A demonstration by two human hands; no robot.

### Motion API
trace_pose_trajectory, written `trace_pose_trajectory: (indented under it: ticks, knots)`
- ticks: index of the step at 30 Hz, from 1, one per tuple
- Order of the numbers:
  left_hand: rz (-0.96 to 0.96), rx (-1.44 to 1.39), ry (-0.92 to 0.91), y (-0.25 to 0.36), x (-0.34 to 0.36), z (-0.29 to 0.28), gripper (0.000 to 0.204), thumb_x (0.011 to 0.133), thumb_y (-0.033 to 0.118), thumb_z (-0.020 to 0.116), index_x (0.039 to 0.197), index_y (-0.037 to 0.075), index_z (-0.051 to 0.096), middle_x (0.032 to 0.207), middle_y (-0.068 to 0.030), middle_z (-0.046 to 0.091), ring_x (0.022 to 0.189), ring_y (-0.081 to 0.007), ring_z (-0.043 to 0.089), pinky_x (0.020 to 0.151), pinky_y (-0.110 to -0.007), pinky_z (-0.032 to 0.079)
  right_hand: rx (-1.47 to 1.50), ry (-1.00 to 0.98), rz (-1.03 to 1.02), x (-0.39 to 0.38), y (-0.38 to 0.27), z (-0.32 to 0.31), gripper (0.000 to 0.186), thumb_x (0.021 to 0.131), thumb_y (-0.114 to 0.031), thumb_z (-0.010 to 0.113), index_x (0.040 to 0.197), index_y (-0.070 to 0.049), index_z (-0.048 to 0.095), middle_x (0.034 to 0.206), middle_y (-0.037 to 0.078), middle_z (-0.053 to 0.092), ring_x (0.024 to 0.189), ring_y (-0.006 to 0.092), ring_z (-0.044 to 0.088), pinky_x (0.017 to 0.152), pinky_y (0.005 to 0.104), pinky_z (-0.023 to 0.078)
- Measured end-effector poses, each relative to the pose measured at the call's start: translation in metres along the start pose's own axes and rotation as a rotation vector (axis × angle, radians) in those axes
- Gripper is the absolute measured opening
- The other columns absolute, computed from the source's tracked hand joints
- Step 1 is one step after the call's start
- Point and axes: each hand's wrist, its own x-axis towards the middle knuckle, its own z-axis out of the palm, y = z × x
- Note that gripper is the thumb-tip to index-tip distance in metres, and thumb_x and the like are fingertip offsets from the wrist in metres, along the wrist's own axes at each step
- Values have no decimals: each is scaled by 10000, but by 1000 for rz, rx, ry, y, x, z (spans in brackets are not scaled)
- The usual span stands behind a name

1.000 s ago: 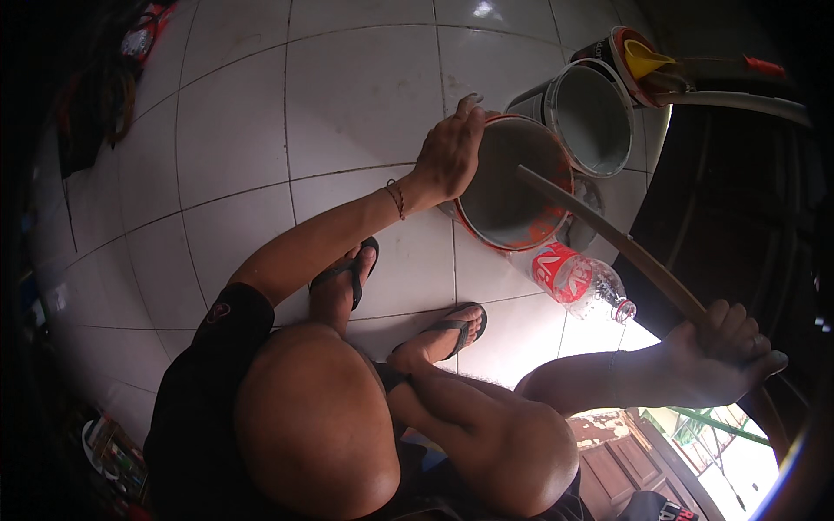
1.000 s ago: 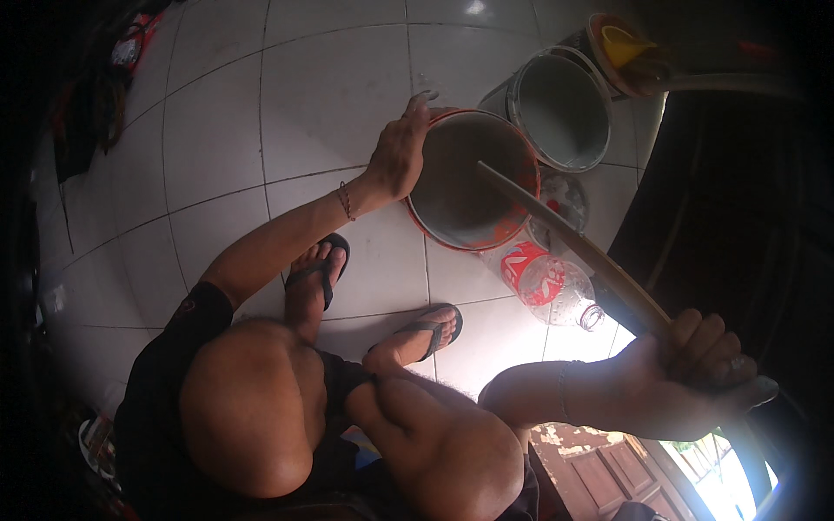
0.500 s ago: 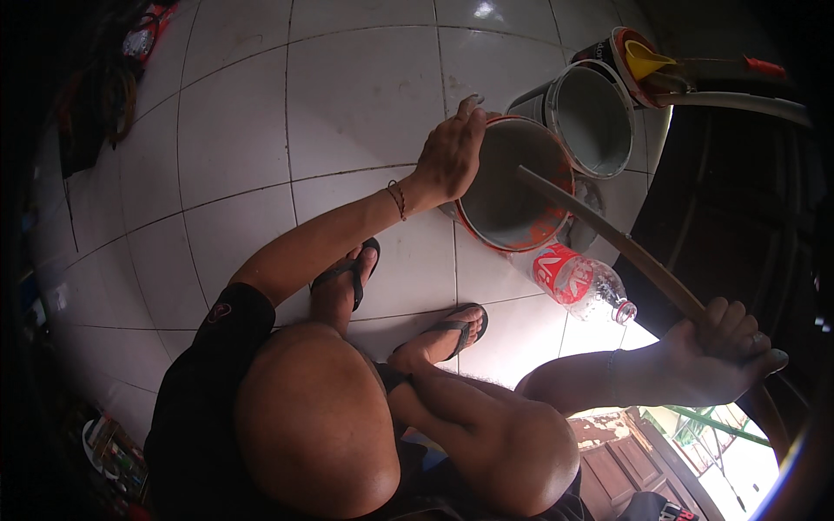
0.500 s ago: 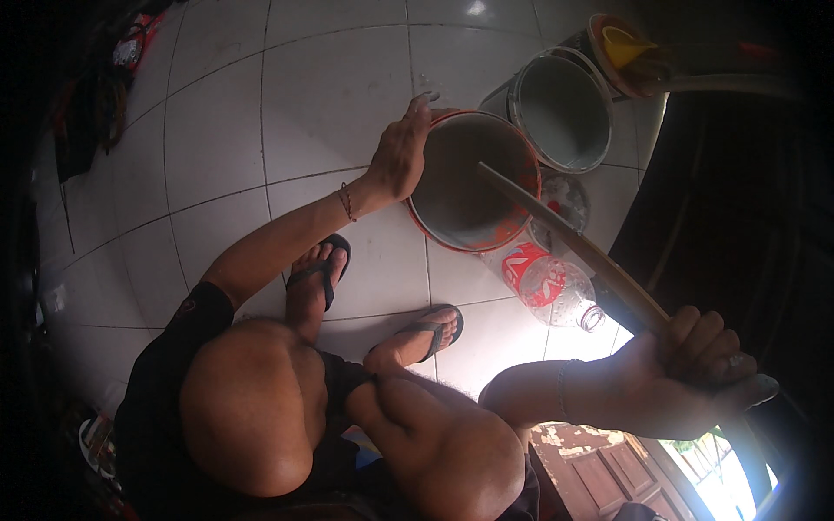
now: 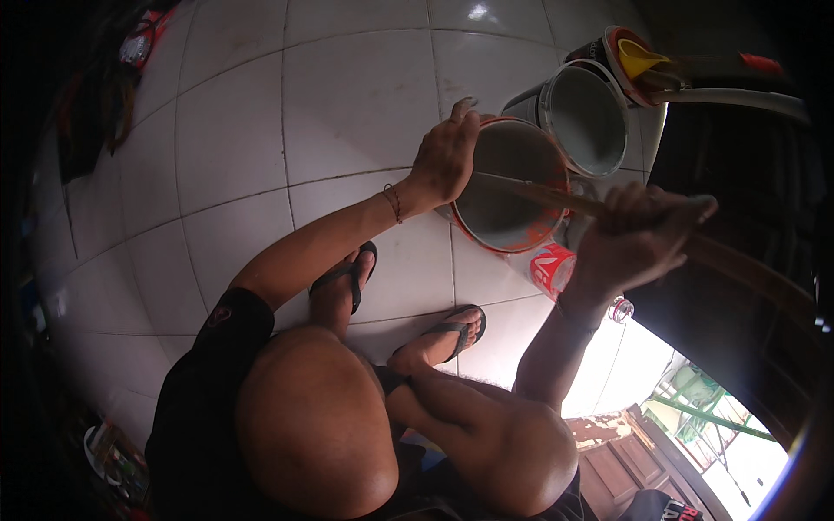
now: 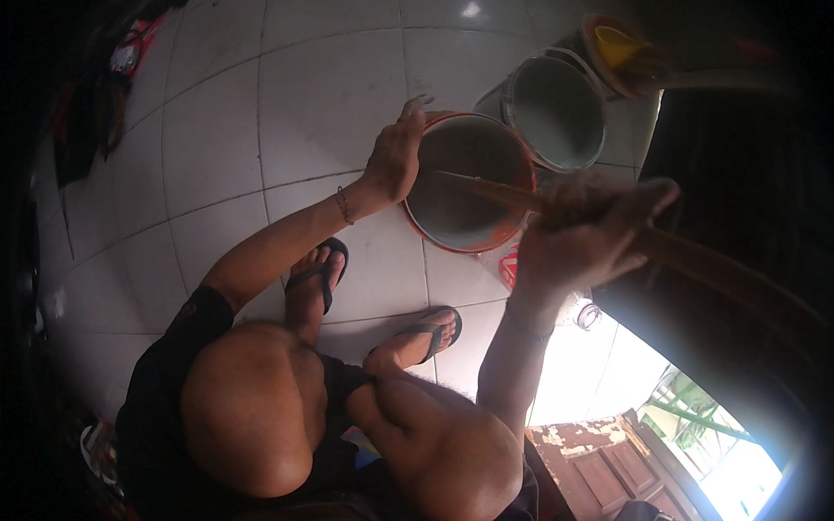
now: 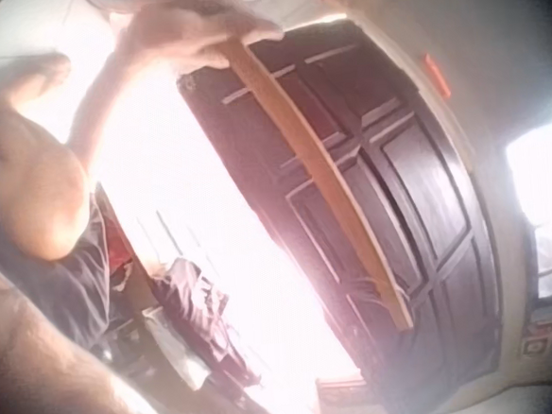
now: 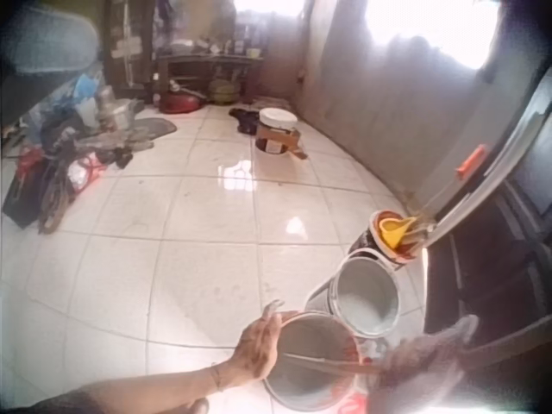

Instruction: The person mixes a light-colored liquid in a bucket using a wooden stick. They then walk to a balcony to retrieve a second bucket, return indoors, and pour water from a plastic bottle into the second bucket. Finally, they pour the contents of the first bucket into the second and stir the combined mixture.

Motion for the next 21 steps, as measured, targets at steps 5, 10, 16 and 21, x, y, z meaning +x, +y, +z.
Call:
trace_pose_trajectory:
  ticks: [5,10,16,21]
  knots:
    - [89,-73,48,5,4,0,412,1038,193,266,1217,-43,553,1289,-348,496,982,-490,598,944,-517,466,-38,-81,-110,2,48,-2,510,1088,-327,427,632,-97,418,468,-1,387,352,79,374,365,241,297]
    - [193,40,106,-7,1,6,367,1020,127,279,1209,-35,549,1274,-349,501,970,-483,602,915,-523,480,-459,50,-290,4,46,-19,516,1075,-383,445,630,-126,392,457,-28,303,373,65,315,375,238,251]
    - [0,-46,-30,2,0,-4,364,1023,125,280,1256,-50,497,1296,-330,501,1005,-487,591,921,-531,477,-325,-174,-95,-25,25,-11,514,1081,-340,451,624,-106,427,478,-14,372,383,74,326,395,252,266]
    - [168,31,-24,9,8,-19,465,1027,223,385,1387,-71,379,1400,-278,473,1221,-452,532,1060,-502,406,-260,82,-74,-13,35,4,447,1069,-275,498,671,-73,491,525,-4,447,446,69,418,430,246,333]
